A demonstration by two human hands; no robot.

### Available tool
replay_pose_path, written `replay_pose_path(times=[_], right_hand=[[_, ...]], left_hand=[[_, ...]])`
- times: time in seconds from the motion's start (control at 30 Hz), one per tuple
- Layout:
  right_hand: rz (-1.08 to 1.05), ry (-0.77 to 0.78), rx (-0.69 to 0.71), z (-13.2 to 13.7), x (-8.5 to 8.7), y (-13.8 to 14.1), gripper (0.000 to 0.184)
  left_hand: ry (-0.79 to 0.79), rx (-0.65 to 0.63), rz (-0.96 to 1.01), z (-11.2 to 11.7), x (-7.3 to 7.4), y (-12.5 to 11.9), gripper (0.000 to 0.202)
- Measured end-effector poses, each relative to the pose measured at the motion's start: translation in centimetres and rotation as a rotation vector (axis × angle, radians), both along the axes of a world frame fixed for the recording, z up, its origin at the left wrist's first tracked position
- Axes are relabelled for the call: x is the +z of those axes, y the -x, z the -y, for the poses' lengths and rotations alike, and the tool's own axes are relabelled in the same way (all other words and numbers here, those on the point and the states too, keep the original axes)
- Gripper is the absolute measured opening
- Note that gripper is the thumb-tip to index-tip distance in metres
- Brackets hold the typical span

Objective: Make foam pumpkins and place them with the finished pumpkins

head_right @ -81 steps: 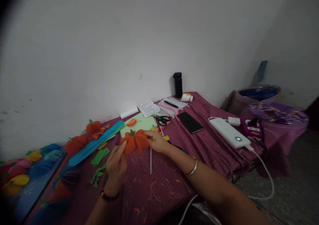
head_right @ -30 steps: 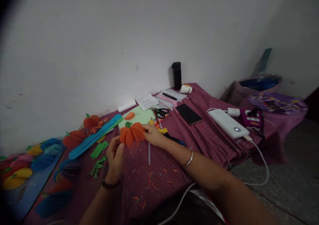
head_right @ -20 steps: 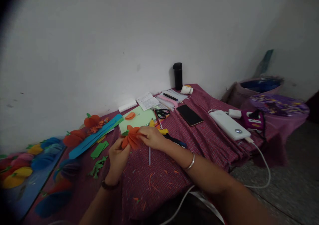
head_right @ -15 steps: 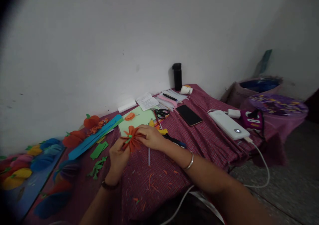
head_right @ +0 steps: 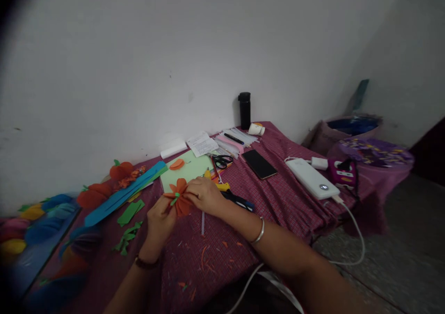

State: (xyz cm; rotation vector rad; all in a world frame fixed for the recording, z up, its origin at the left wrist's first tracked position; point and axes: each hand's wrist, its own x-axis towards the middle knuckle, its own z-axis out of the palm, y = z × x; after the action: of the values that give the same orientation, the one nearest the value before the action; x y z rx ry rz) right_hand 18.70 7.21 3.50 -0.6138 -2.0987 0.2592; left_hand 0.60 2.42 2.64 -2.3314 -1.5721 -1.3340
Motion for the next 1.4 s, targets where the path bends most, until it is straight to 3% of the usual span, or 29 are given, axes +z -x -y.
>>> replay_pose_path(times=[0.33,0.5,0.7,0.9,1.17,1.4], right_hand=[[-0.268,0.345,0.042,-0.4,-0.5,0.2,0.021],[-0.316,0.415,0.068,-0.4,-1.1,0.7,0.029],[-0.156,0.292,0.085,-0.5,-1.6,0.5,0.016],[0.013,0.133,0.073,-0.3,-1.4,0.4,0.010],[-0.025,0.136,0.060,-0.4,-1.6,0.5,0.011],[-0.090,0.167,0.128,-0.1,-1.8,0.9,0.010]], left_hand=[[0.178,-0.027,-0.010,-0.7,-0.6,0.5,0.019],[0.148,-0.014,0.090,-0.3,-1.0,0.3,0.031],[0.188,0.054,0.157,-0.4,-0.7,-0.1,0.016],[0.215,0.081,0.187,-0.1,-0.6,-1.1,0.019],[0.201,0.020,0.140,0.1,-0.4,-1.0,0.026],[0.098,0.053,0.084,0.4,-0.1,-0.9,0.035]])
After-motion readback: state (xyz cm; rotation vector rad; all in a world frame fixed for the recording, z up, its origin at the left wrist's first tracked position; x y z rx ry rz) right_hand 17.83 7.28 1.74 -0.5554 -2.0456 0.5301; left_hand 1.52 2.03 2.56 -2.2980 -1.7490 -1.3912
